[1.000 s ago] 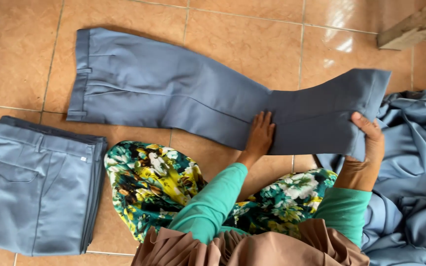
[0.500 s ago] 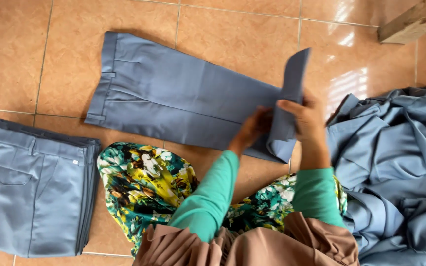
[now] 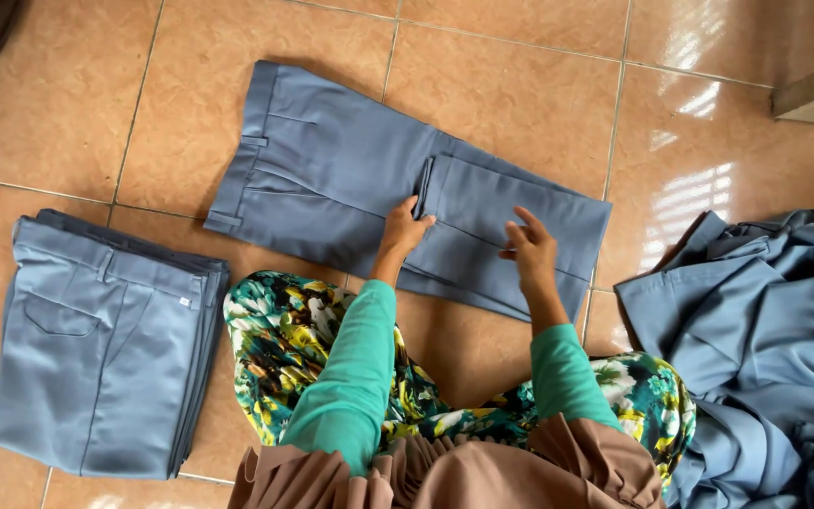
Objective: The person sits on a tiled floor and folds multiple pairs of gray trousers by hand. They smooth the fabric, fold the legs together, and then fold the pants into a compact rectangle, stacking each finished pair on top of the previous one.
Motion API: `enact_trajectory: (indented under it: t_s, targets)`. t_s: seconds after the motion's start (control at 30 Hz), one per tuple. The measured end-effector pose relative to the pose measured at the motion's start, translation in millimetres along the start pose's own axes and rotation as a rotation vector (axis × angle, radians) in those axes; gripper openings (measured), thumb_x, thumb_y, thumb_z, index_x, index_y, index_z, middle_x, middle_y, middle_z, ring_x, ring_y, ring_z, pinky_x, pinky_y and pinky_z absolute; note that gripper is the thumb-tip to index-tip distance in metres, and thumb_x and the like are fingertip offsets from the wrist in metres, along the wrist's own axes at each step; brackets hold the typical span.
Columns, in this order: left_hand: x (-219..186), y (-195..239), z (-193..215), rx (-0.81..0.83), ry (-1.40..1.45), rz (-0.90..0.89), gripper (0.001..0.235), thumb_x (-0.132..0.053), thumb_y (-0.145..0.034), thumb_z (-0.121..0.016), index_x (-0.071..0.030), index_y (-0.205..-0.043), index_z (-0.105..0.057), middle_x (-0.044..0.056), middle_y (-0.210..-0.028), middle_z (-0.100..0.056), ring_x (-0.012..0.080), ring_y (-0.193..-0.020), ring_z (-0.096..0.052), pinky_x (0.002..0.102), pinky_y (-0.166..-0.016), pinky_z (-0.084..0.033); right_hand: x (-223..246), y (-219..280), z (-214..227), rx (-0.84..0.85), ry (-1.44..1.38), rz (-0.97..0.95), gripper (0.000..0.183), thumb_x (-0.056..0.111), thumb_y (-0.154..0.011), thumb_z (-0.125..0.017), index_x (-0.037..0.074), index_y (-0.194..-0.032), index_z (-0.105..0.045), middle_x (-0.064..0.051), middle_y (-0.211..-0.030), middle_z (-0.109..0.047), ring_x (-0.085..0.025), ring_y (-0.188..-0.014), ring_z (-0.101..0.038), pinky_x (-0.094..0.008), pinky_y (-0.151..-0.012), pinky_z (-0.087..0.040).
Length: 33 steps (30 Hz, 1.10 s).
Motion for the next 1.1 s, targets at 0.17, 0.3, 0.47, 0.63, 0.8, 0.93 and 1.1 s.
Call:
enact_trajectory:
  t_s: [0.17,0.3,0.47,0.63,0.8,0.93,1.1]
  targets:
    - [-99.8,100.1,27.1,-0.302,-0.369,-0.150,0.067,-0.022,-0.088,-0.070,-0.018,-0.150,-0.043,0.017,-0.141,-0.056,0.0370,-0.127,-0.057,0.053,-0.104,-0.047,-7.8,-6.6,58.2,-0.274,0.333,0.314,0.033,0.021,-0.107,-0.064,0.010,-0.137,-0.065,-0.021,-0.110,-0.069,-0.032,-0.102,-0.066,-0.046,-0.082,-0.059]
    - [-159.5,135.9,-30.9,-0.320,-0.545,-0.667,0.047,-0.013,-0.094,-0.063,-0.009,-0.140,-0.058,0.021,-0.150,-0.048,0.0404,-0.146,-0.039,0.056,-0.119,-0.029,-4.3,-1.0,14.7,-0.204,0.599,0.686,0.035,0.019,-0.111,-0.053,0.011,-0.144,-0.060,-0.019,-0.136,-0.063,-0.038,-0.131,-0.055,-0.050,-0.112,-0.041]
    - [-133.6,119.9,-65.7,-0.147,-0.716,-0.689,0.056,-0.030,-0.102,-0.051,-0.022,-0.156,-0.041,0.012,-0.165,-0.031,0.0351,-0.154,-0.022,0.055,-0.126,-0.014,-40.7,-6.6,-10.4,-0.083,0.981,0.824,0.048,0.037,-0.111,-0.044,0.017,-0.153,-0.051,-0.012,-0.153,-0.053,-0.032,-0.146,-0.041,-0.048,-0.120,-0.029]
    - [-107.5,93.1,3.8,-0.494,-0.806,-0.462,0.050,-0.047,-0.104,-0.045,-0.033,-0.152,-0.047,0.005,-0.164,-0.037,0.0365,-0.151,-0.029,0.070,-0.118,-0.012,-57.6,-37.9,85.2,-0.353,1.415,0.729,0.053,0.045,-0.114,-0.040,0.022,-0.161,-0.042,-0.009,-0.165,-0.038,-0.030,-0.152,-0.030,-0.049,-0.118,-0.015]
    - [-156.3,90.7,0.3,-0.559,-0.749,-0.525,0.061,-0.038,-0.102,-0.057,-0.011,-0.154,-0.042,0.019,-0.163,-0.033,0.0429,-0.152,-0.026,0.070,-0.119,-0.016,-40.4,-51.9,90.2,-0.385,1.246,0.419,0.062,0.050,-0.113,-0.037,0.014,-0.164,-0.030,-0.019,-0.167,-0.028,-0.043,-0.152,-0.022,-0.069,-0.117,-0.020]
    - [-171.6,78.1,-72.9,-0.240,-0.742,-0.689,0.056,-0.040,-0.106,-0.044,-0.021,-0.158,-0.036,0.007,-0.168,-0.027,0.0315,-0.156,-0.021,0.062,-0.127,-0.009,-35.1,-61.9,11.1,-0.154,1.352,0.693,0.059,0.047,-0.111,-0.041,0.022,-0.164,-0.032,-0.006,-0.172,-0.022,-0.029,-0.158,-0.012,-0.054,-0.123,-0.002]
    - [-150.0,44.9,-44.4,-0.162,-0.825,-0.538,0.056,-0.047,-0.109,-0.031,-0.032,-0.162,-0.025,0.004,-0.171,-0.020,0.0314,-0.158,-0.016,0.061,-0.126,-0.006,-30.6,-80.7,60.6,-0.198,1.382,0.608,0.059,0.048,-0.113,-0.039,0.020,-0.165,-0.032,-0.008,-0.167,-0.033,-0.030,-0.154,-0.026,-0.062,-0.120,-0.020]
Point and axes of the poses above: each hand's wrist, its own y-axis away from the middle knuckle, its own z-axis out of the back of the hand, x = y × z, the point moved 5 cm from there along -y, towards the middle knuckle
